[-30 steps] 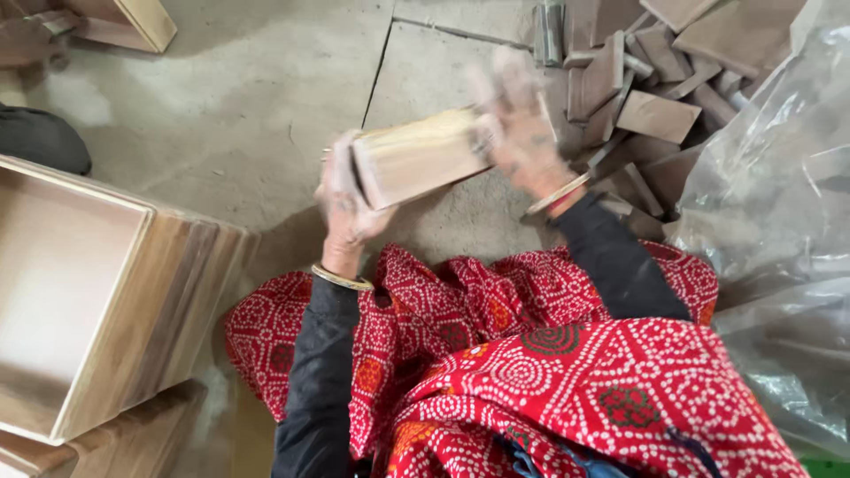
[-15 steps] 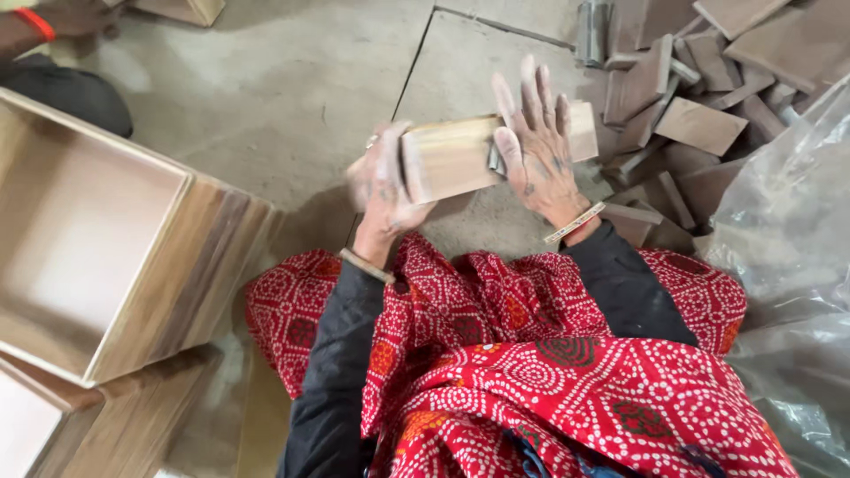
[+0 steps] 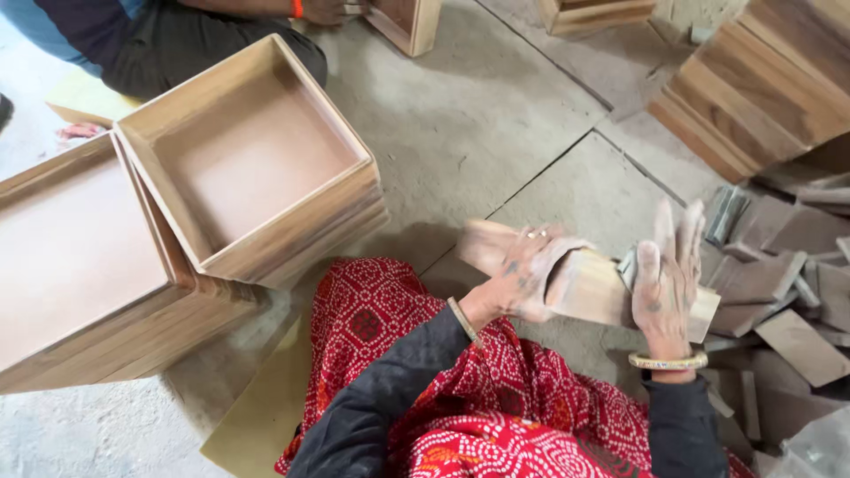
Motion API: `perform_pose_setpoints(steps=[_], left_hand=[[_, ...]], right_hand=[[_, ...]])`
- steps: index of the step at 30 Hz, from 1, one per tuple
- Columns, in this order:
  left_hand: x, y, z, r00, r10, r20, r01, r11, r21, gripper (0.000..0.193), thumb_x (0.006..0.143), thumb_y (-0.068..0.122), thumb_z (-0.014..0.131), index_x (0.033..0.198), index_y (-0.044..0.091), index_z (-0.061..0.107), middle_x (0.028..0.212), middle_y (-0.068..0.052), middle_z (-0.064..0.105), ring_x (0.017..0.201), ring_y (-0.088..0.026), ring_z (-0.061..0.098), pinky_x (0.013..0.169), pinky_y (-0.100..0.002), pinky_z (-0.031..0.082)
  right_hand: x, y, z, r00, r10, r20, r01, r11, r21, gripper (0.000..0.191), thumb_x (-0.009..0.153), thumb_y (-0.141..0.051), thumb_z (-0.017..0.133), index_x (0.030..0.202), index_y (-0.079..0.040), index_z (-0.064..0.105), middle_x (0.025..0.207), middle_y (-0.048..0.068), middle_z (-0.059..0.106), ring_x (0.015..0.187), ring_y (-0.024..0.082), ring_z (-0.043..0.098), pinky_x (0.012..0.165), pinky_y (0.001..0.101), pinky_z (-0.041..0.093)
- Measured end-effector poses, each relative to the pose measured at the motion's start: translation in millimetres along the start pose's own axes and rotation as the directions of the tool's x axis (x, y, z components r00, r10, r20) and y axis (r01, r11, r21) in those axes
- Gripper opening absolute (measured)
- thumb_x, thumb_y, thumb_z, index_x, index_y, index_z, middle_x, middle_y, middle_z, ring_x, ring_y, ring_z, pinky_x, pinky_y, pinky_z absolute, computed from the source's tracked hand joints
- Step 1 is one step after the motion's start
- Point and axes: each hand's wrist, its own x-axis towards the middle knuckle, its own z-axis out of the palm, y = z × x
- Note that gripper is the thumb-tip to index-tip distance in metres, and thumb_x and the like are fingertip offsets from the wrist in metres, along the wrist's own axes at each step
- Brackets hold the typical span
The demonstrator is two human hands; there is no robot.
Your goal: The person sits on the floor of a woodworking workshop and sands wooden box components. They hold a rectangular wood piece on their lap and rub a sanding block by hand over its edges and surfaces, turning the piece to reach different sides, then sand the edges of a square box frame.
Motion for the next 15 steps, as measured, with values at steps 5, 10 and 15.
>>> perform_pose_setpoints(steps=[5,10,15], left_hand=[[15,15,-4,1.0,0.004,-0.021,-0.003,0.999,0.051,0.064,0.076,0.019,0.067,0.137,0.007,0.053,0.125,-0.018,0.057,0.116,-0.039,0.055,0.105,-0.05,0.043],[17,15,10,1.0,0.008,-0.022,-0.008,1.0,-0.003,0.069,0.069,0.025,0.071,0.132,0.004,0.052,0.126,-0.021,0.054,0.115,-0.043,0.052,0.103,-0.051,0.043],[5,11,-15,0.995,0.05,-0.084,-0.053,0.998,-0.034,0.082,0.057,0.028,0.076,0.131,0.004,0.053,0.12,-0.024,0.056,0.112,-0.046,0.054,0.102,-0.056,0.041]], right_hand=[[-3,-30,13,0.994,-0.105,-0.007,0.105,0.994,-0.015,0.062,0.115,-0.045,0.031,0.165,-0.01,0.034,0.173,0.023,0.018,0.161,0.043,0.016,0.129,0.0591,0.015],[-3,-49,18,0.971,-0.223,0.085,0.231,0.967,-0.106,0.061,0.107,-0.047,0.04,0.159,-0.015,0.043,0.171,0.019,0.022,0.159,0.042,0.019,0.126,0.0573,0.019],[8,20,6,0.997,-0.075,0.032,0.077,0.993,-0.084,0.056,0.116,-0.043,0.031,0.16,-0.01,0.043,0.169,0.026,0.026,0.157,0.045,0.027,0.129,0.0511,0.023]])
